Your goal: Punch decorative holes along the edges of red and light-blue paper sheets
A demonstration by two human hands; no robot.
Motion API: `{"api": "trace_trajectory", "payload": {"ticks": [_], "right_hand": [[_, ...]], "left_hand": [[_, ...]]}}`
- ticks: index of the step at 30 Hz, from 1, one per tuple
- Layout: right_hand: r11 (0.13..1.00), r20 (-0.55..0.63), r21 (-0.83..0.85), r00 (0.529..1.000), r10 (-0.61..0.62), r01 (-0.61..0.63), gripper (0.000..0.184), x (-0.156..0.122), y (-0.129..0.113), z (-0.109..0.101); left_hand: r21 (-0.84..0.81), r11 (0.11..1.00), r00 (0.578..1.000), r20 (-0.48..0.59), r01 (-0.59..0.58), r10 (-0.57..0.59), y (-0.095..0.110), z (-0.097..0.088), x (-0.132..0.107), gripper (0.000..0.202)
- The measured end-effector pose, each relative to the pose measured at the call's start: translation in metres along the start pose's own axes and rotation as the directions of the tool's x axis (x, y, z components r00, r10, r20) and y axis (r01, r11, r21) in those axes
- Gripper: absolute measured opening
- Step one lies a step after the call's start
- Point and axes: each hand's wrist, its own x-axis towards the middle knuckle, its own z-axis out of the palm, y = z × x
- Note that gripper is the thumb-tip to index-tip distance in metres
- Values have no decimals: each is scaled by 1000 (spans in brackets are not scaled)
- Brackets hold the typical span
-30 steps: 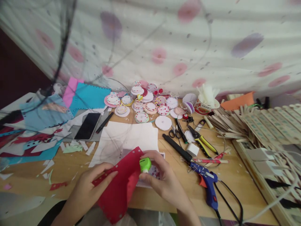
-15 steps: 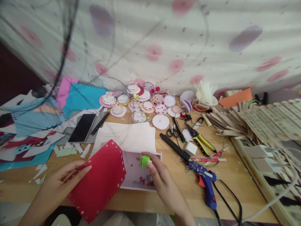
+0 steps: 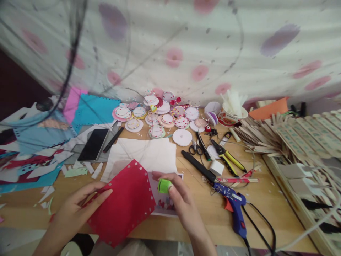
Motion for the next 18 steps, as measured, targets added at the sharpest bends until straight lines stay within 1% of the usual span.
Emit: {"api": "trace_trajectory", "payload": {"ticks": [2,3,5,7,9,12,13,14,16,17,18], "right_hand": [[994,55,111,998,-11,5,36,-2,-10,-1],[993,69,118,998,-12,4,34,-3,-15,-1],[1000,51,19,999,-11,10,30,-4,-24,-2],[993,-12,-119,1000,-10,9,28,-5,-28,-4],[969,-65,-245,998,-1,-15,28,-5,-28,-7],[924,-85,-379,996,11,-42,29,-6,-28,-15],[911,-79,-411,997,3,-35,29,-6,-29,-17],[898,-69,-439,998,-11,-20,29,-6,-30,-19],[870,-28,-493,999,-46,27,30,-6,-36,-22],[851,2,-522,998,-69,60,31,-6,-39,-22],[829,38,-549,995,-96,101,33,-6,-42,-21]], "left_hand": [[-14,1000,1000,8,-23,23,7,6,-2,20],[-17,999,999,22,-39,40,11,10,-3,19],[-12,996,994,67,-83,84,18,18,-6,15],[2,990,985,99,-139,138,22,24,-8,12],[23,981,976,110,-192,188,23,29,-10,9],[47,963,958,123,-266,259,21,32,-11,6],[60,950,947,120,-306,297,21,33,-11,8],[77,932,932,101,-355,347,22,33,-11,14],[109,877,884,53,-467,464,28,34,-13,31],[109,848,855,47,-518,517,32,35,-14,39],[84,825,830,69,-558,554,36,37,-16,45]]}}
